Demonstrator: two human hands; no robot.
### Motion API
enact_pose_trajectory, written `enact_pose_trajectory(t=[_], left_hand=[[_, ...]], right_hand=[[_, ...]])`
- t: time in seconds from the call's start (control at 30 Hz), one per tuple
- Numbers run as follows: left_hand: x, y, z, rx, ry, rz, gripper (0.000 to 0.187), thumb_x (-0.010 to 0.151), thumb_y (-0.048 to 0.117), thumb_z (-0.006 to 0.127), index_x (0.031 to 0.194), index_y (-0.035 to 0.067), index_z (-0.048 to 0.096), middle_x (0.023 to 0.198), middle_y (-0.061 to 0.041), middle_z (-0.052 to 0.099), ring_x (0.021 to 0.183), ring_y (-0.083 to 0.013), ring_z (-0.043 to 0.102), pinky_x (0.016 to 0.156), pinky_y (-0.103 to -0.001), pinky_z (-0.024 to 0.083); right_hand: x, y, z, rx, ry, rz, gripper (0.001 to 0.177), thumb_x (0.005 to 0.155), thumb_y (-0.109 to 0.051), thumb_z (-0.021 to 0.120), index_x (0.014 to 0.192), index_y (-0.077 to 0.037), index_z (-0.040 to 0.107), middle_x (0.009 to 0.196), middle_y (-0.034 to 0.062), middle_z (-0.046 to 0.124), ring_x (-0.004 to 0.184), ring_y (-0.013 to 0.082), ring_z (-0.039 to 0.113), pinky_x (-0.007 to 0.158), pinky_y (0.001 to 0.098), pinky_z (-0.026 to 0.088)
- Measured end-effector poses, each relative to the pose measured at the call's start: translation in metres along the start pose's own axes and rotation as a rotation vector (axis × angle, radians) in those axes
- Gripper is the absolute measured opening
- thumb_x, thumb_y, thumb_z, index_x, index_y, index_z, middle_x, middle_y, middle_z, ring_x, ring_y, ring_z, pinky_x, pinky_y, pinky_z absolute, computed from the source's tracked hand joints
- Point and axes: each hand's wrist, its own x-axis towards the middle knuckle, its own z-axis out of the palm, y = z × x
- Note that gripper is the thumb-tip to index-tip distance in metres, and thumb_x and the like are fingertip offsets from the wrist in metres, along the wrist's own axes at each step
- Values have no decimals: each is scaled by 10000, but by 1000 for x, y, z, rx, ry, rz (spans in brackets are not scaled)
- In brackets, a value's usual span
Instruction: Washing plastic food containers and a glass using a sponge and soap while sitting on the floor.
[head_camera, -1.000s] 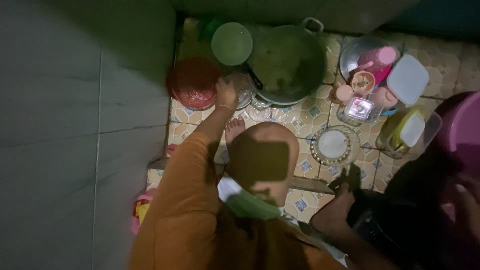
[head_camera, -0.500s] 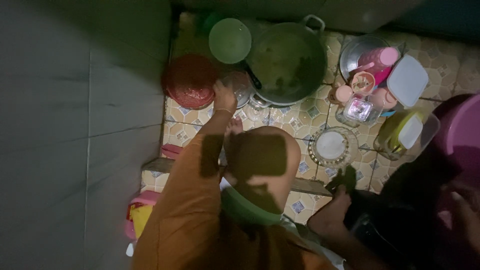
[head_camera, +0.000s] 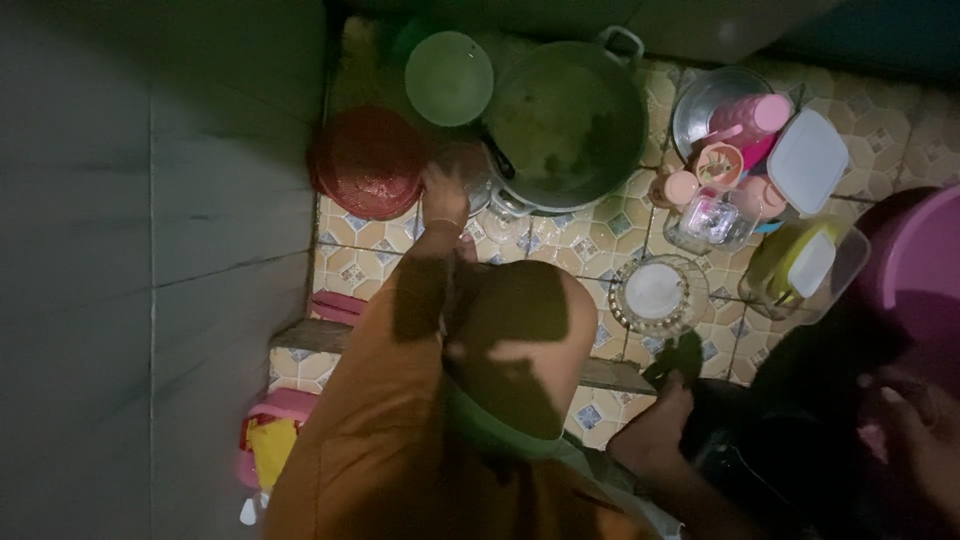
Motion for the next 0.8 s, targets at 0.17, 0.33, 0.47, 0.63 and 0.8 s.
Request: enact_pose_trajectory(t=[0.17,0.33,0.47,0.63,0.8], left_hand=[[5,-9,18,-7,107,93,578,848,136,561,1424,85,565,1464,-344,395,1329,-539,396,1075,-548,425],[14,-11,35,-11,167,95,442,968,203,507,1383,74,590,1475,-359,387,1334,-546,371,1114,-571,372],[6,3,13,29,-56,-19,395,1043,203,456,1393,80,589,1505,-316,432,1395,-496,395,1167,-554,394],[13,-9,39,40,90,88,515,923,190,522,1418,54,551,1448,-365,413,1308,-541,398,1091,-557,388],[11,-6,33,287,16,169,465,959,184,519,1392,20,553,1409,-306,496,1349,-484,460,1194,-594,349]], right_hand=[[-8,-15,3,122,-15,54,431,1129,-206,496,1465,57,556,1201,255,677,1022,348,673,906,463,528],[-15,-28,1,99,-29,21,391,1142,-226,505,1376,76,584,1161,237,684,1035,315,668,926,431,515],[-22,-43,-4,164,-107,182,404,1160,-240,503,1424,43,616,1042,318,695,855,425,657,764,537,518],[-35,-98,-10,11,-92,245,403,1132,-234,470,1422,16,597,1070,247,707,897,338,686,839,457,530],[-22,-59,-5,107,-95,62,402,1102,-220,485,1393,38,590,1166,164,705,977,233,677,895,375,508]])
